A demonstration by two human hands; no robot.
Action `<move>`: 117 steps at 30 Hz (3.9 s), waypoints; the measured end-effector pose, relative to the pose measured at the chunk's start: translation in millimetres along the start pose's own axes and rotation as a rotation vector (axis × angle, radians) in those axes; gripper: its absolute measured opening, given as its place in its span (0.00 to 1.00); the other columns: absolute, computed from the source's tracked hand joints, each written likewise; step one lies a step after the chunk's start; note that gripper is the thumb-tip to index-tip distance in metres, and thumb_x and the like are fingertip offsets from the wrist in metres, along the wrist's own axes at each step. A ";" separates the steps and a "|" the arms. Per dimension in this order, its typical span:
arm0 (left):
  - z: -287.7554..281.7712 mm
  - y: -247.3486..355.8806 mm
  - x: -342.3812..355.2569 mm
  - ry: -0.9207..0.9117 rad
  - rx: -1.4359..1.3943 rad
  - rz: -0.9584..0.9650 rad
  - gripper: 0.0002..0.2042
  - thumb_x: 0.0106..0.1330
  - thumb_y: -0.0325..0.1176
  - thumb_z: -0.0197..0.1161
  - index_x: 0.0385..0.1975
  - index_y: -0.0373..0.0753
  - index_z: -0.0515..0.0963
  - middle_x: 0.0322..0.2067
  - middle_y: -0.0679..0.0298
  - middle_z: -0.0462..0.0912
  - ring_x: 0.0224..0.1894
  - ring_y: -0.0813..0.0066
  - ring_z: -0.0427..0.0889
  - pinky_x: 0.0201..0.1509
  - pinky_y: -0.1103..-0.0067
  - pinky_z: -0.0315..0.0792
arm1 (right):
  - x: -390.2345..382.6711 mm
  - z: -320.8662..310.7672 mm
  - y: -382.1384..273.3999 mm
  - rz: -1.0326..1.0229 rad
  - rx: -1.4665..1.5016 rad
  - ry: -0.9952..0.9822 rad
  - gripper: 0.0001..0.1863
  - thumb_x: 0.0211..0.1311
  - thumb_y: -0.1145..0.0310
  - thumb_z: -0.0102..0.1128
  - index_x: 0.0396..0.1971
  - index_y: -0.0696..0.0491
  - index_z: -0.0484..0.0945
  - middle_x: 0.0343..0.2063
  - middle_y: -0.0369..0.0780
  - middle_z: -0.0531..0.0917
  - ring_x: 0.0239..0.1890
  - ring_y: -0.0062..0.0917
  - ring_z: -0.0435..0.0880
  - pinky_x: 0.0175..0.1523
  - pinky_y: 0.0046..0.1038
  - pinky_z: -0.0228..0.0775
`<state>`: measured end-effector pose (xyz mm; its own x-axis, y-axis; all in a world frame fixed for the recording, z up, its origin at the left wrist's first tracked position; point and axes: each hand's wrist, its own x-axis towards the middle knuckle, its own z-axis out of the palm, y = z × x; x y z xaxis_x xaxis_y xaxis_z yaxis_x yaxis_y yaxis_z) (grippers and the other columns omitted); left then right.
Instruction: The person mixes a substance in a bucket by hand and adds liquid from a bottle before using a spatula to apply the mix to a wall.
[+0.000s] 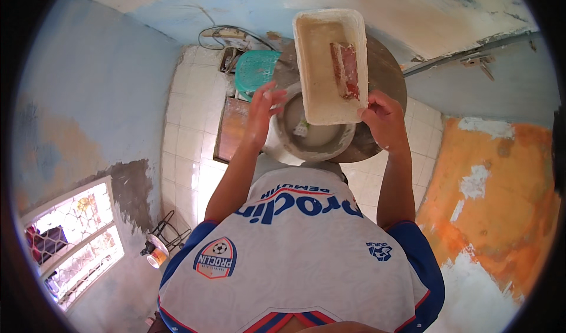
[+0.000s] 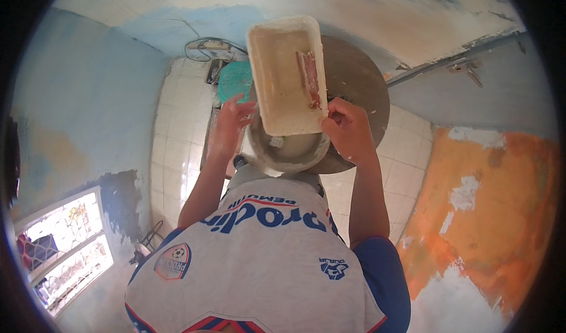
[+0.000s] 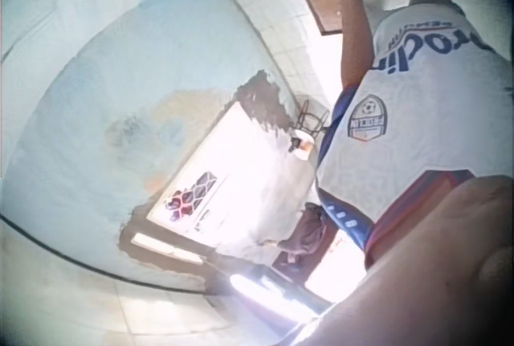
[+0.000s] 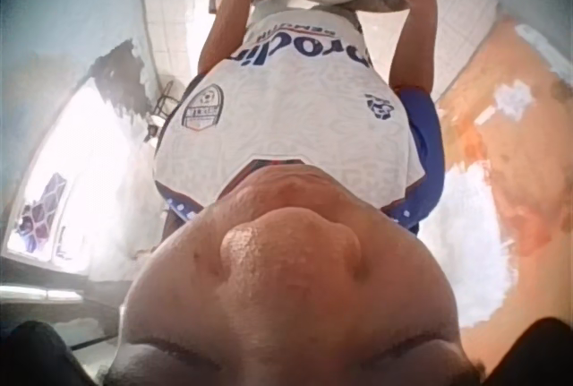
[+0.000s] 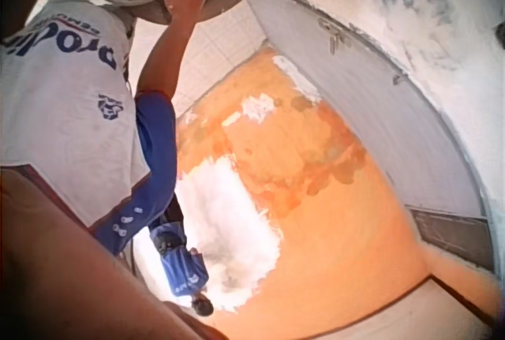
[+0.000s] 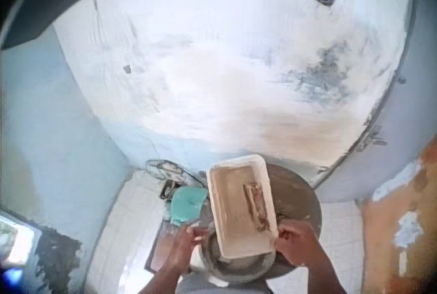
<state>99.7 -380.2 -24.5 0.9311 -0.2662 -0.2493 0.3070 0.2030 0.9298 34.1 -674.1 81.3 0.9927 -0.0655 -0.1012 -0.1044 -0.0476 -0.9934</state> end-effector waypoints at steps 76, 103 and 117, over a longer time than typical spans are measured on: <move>-695.3 268.1 110.9 -0.436 -1.080 0.529 0.51 0.59 0.76 0.51 0.73 0.42 0.58 0.69 0.51 0.66 0.68 0.51 0.70 0.69 0.56 0.69 | 280.1 800.6 -200.2 -0.635 -0.911 -0.251 0.10 0.61 0.75 0.63 0.43 0.55 0.79 0.32 0.47 0.84 0.28 0.42 0.84 0.33 0.38 0.75; -724.3 290.8 123.4 0.046 -0.900 0.486 0.43 0.70 0.73 0.38 0.76 0.47 0.53 0.72 0.58 0.61 0.72 0.58 0.63 0.74 0.59 0.61 | 300.5 857.0 -175.7 -0.601 -0.821 -0.143 0.11 0.65 0.71 0.61 0.47 0.53 0.81 0.23 0.48 0.82 0.26 0.47 0.83 0.32 0.43 0.73; -752.4 252.2 142.5 -0.134 -0.832 0.624 0.43 0.70 0.72 0.37 0.75 0.46 0.54 0.72 0.58 0.61 0.72 0.58 0.63 0.74 0.60 0.61 | 295.6 859.3 -183.1 -0.481 -0.902 -0.168 0.13 0.65 0.71 0.57 0.49 0.53 0.78 0.25 0.51 0.82 0.29 0.49 0.83 0.35 0.46 0.74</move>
<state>457.9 342.0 -29.2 0.9569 0.0171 0.2900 -0.1346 0.9108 0.3904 398.4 171.8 186.7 0.9298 0.2949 0.2204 0.3679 -0.7656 -0.5278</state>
